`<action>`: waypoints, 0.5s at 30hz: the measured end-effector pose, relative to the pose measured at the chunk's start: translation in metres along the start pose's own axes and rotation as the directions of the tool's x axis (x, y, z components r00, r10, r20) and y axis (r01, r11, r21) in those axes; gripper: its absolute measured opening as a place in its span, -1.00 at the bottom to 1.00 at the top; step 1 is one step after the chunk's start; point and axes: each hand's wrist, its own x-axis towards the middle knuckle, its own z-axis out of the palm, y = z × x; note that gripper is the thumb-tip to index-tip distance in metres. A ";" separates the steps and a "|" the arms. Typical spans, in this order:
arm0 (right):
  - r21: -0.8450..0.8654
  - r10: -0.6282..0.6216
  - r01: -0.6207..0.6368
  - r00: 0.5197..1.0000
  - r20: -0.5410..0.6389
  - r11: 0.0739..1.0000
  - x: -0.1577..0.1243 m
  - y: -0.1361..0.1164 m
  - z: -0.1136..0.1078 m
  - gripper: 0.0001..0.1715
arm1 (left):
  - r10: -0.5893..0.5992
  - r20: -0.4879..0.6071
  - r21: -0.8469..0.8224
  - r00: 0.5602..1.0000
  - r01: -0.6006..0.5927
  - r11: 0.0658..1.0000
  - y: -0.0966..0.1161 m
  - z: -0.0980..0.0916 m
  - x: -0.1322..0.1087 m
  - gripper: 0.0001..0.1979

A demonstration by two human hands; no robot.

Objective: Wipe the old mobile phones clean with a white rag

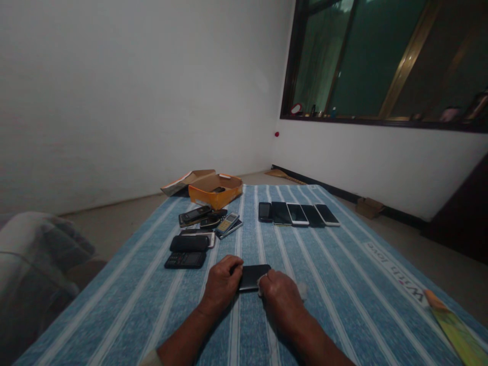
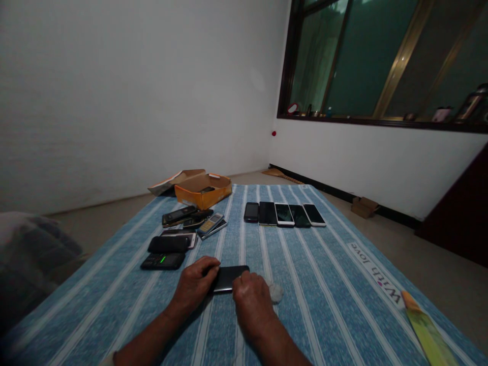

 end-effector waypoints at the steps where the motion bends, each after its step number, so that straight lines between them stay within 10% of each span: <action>1: -0.001 -0.003 0.003 1.000 -0.011 1.000 0.000 -0.001 0.002 -0.70 | 0.001 -0.001 0.003 1.000 -0.001 1.000 0.000 0.000 0.000 -0.80; 15: 0.056 0.009 -0.007 0.999 -0.038 0.998 -0.004 -0.001 -0.003 -0.68 | 0.164 0.082 0.129 0.983 -0.173 0.976 0.005 -0.001 -0.005 -0.86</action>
